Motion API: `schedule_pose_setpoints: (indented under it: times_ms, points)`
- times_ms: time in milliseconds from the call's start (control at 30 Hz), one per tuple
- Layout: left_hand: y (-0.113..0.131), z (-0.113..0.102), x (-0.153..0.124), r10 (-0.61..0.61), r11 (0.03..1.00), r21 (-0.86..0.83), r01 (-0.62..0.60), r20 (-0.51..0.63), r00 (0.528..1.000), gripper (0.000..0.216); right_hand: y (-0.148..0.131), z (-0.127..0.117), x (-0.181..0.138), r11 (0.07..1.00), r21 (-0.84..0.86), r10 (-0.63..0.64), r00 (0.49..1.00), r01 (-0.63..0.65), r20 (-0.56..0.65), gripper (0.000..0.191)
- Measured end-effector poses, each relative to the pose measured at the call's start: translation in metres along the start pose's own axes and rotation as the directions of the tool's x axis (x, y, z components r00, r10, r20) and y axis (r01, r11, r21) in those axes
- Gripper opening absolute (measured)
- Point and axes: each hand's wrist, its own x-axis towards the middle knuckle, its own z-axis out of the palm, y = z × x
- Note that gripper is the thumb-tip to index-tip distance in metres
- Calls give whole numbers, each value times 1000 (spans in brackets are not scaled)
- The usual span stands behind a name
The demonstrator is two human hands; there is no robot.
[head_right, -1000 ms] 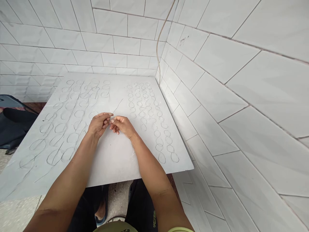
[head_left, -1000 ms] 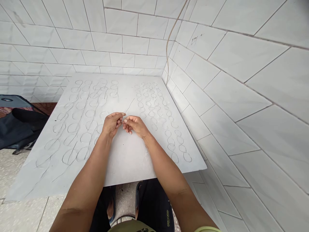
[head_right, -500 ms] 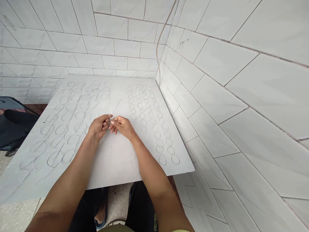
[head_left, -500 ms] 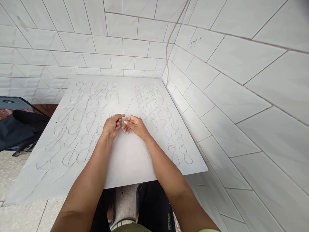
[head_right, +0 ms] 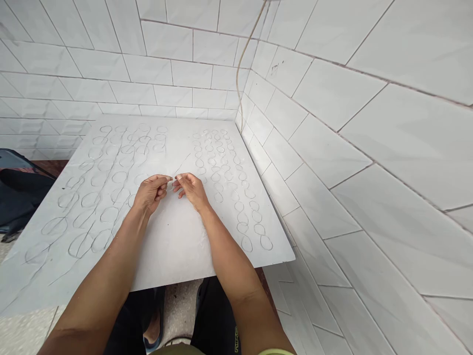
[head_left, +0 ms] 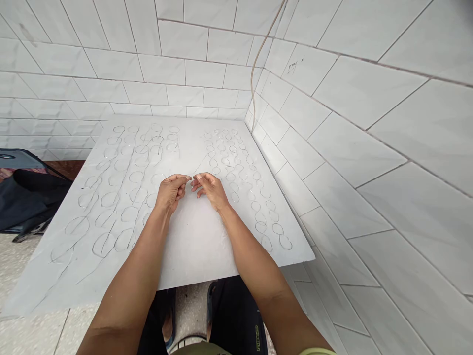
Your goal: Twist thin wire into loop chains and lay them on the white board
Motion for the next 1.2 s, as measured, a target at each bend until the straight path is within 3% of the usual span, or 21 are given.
schedule_pose_setpoints:
  times_ms: [100, 333, 533, 733, 900, 1067, 1200]
  points:
    - [1, 1, 0, -35, 998, 62, 33, 42, 998, 21, -1, -2, 2, 998, 50, -24, 998, 26, -51, 44]
    - [7, -5, -3, -80, 982, 185, 42, 201, 976, 18, -4, -4, 1, 993, 121, 14, 1000, -13, -2, 44]
    - [15, -8, -8, -117, 963, 265, 49, 249, 961, 18, -1, -9, 2, 976, 215, 16, 999, -23, 32, 39]
    - [15, -11, -8, -167, 944, 324, 66, 295, 941, 15, 0, -12, 3, 973, 206, 97, 993, -108, 62, 42]
    - [12, -15, -4, -174, 962, 251, 104, 273, 946, 17, -6, -11, 2, 966, 236, 103, 994, -106, 27, 46]
    - [7, -15, -2, -104, 991, 105, 80, 248, 963, 20, -10, -7, 0, 972, 218, 58, 992, -81, 108, 42]
    - [9, -14, -4, -122, 989, 120, 92, 275, 954, 22, -4, -6, 1, 976, 208, 50, 997, -63, 66, 37]
